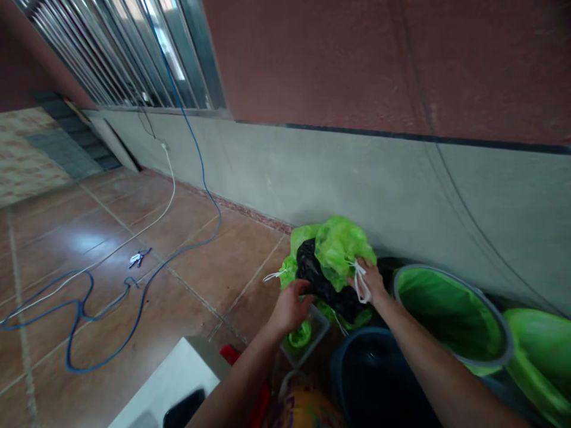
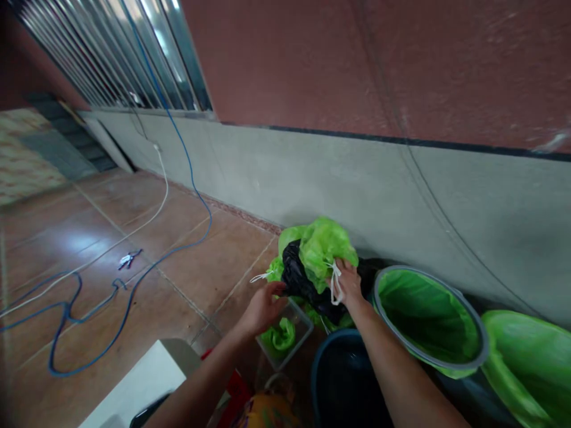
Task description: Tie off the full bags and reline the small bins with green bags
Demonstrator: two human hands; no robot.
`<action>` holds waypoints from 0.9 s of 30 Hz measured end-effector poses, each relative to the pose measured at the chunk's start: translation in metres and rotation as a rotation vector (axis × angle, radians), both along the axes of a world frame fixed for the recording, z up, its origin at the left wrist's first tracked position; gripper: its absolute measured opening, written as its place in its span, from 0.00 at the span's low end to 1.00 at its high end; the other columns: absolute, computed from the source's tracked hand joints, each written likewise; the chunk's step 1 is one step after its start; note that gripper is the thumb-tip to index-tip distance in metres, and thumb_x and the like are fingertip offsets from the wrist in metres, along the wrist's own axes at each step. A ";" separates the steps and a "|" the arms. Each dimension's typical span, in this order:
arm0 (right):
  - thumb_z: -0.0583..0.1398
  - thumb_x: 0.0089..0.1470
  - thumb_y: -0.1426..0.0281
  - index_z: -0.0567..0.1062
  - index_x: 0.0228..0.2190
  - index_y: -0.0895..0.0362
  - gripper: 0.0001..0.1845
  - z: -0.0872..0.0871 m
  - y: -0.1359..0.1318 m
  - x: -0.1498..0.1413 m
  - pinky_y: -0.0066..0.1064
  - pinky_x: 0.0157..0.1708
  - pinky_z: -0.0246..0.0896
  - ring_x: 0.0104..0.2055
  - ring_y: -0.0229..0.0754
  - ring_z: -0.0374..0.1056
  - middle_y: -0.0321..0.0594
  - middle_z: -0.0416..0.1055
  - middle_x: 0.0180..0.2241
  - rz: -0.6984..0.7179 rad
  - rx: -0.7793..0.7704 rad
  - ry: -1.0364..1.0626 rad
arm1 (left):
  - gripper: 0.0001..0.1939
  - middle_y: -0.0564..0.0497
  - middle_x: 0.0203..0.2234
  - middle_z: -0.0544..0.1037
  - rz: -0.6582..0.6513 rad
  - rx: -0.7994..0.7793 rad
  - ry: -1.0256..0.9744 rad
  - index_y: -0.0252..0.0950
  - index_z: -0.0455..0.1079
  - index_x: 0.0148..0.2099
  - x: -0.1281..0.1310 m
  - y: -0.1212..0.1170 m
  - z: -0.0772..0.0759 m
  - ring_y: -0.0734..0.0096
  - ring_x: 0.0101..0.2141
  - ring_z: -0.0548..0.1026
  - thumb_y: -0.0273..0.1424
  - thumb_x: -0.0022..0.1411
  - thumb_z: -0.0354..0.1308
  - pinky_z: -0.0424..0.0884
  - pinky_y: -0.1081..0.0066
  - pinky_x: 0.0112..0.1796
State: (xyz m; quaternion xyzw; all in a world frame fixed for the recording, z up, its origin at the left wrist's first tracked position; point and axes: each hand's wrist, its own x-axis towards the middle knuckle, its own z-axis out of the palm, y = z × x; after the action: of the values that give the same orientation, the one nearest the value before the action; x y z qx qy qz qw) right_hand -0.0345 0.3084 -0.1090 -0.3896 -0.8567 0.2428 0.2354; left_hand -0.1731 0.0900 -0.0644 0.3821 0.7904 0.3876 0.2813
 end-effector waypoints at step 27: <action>0.57 0.55 0.61 0.63 0.61 0.49 0.32 -0.127 0.046 -0.110 0.64 0.52 0.58 0.64 0.67 0.49 0.56 0.54 0.63 0.078 -0.010 -0.664 | 0.18 0.38 0.46 0.79 0.026 -0.347 -0.367 0.28 0.74 0.50 0.030 0.012 -0.143 0.58 0.43 0.77 0.28 0.59 0.55 0.71 0.62 0.46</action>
State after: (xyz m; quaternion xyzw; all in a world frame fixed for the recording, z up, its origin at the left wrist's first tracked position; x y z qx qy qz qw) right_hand -0.1442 0.3544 -0.2359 -0.4156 -0.8996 0.1157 -0.0681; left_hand -0.1433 0.1022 -0.2070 0.2410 0.7857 0.3127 0.4762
